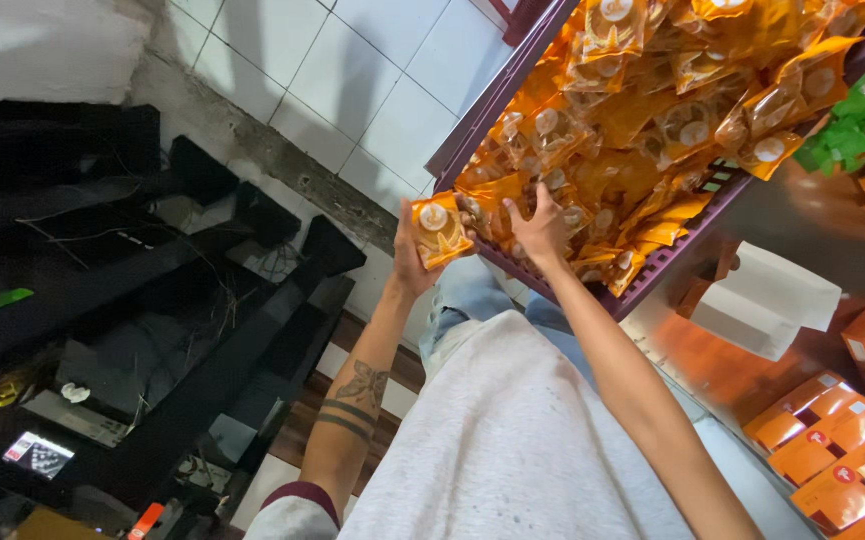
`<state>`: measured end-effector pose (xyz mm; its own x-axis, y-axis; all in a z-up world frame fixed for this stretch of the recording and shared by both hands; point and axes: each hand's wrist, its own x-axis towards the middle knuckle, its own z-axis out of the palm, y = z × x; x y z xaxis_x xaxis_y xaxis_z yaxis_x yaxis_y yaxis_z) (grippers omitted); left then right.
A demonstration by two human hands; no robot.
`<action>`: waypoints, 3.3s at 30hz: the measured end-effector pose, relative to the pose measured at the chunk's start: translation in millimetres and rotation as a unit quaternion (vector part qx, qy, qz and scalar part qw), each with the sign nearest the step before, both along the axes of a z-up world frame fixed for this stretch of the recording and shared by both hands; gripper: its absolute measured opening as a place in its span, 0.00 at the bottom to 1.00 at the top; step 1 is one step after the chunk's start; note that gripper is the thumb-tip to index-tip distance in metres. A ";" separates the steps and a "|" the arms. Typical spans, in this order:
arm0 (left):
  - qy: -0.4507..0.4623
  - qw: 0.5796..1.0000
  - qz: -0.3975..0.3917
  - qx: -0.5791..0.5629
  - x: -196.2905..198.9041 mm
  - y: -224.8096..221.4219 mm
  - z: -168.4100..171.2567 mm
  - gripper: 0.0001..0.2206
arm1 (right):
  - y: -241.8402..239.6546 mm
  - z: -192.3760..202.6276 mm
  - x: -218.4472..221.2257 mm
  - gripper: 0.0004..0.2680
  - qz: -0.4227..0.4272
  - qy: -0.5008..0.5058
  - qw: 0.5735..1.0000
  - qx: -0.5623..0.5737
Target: The person picks up individually wrapped pastries from a plastic basket and places them into cardboard boxes on a stainless steel table.
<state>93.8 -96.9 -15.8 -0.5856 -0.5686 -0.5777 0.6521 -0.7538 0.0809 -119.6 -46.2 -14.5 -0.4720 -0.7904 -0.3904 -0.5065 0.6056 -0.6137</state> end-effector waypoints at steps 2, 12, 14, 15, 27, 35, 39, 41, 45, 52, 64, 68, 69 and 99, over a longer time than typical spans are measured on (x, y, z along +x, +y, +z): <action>-0.002 0.999 -0.030 -0.023 -4.3 -4.2 11.4 0.43 | -4.4 -8.0 -3.1 0.19 -0.038 -0.011 0.997 -0.063; 0.020 0.995 -0.091 -0.035 -68.5 -2.8 48.7 0.44 | 53.5 43.3 -19.9 0.06 0.135 0.166 0.905 -0.367; 0.021 0.992 -0.117 -0.028 -83.2 8.4 27.4 0.45 | 50.4 80.6 -8.8 0.06 0.175 0.215 0.892 -0.357; 0.017 0.991 -0.133 -0.019 -89.6 14.6 17.3 0.46 | 48.7 99.3 -2.6 0.06 0.222 0.254 0.876 -0.345; -0.113 0.939 -0.324 -0.019 -191.7 65.5 18.7 0.44 | 140.9 90.5 -84.2 0.19 -0.192 0.054 0.946 -0.256; 0.045 0.958 -0.281 -0.030 -273.3 124.7 47.5 0.42 | 237.3 95.5 -171.3 0.09 -0.442 -0.104 0.857 -0.243; 0.047 0.947 -0.318 -0.025 -300.6 158.6 33.3 0.43 | 302.6 82.2 -254.6 0.09 -0.407 -0.068 0.863 -0.292; 0.038 0.944 -0.326 -0.014 -318.8 174.9 36.9 0.42 | 308.4 87.6 -273.7 0.11 -0.388 -0.084 0.875 -0.278; -0.055 0.932 -0.360 0.001 -349.8 216.5 11.0 0.40 | 348.3 57.8 -296.3 0.27 -0.354 -0.176 0.890 -0.227; -0.184 0.868 -0.425 -0.176 -414.2 267.5 23.5 0.32 | 343.5 28.7 -268.9 0.27 -0.483 -0.148 0.863 -0.020; -0.487 0.525 -0.555 -0.424 -420.3 315.5 -37.9 0.34 | 378.5 -42.0 -290.1 0.24 -0.376 -0.020 0.916 -0.140; -0.399 0.573 -0.554 -0.453 -420.7 315.0 -41.6 0.24 | 353.5 -64.1 -274.3 0.12 -0.306 -0.016 0.945 -0.111; -0.363 0.612 -0.528 -0.464 -419.8 312.6 -35.4 0.30 | 347.0 -70.4 -268.8 0.11 -0.300 0.018 0.945 -0.131; -0.507 0.220 -0.356 -0.754 -54.5 -53.8 -4.1 0.11 | -27.4 -13.5 -15.0 0.04 0.142 0.031 0.985 -0.097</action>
<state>39.3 -150.7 -19.9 -0.8410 -0.5343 -0.0855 -0.5167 0.7460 0.4202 -134.6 -73.6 -28.0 -0.2396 -0.9506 -0.1971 -0.6785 0.3092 -0.6664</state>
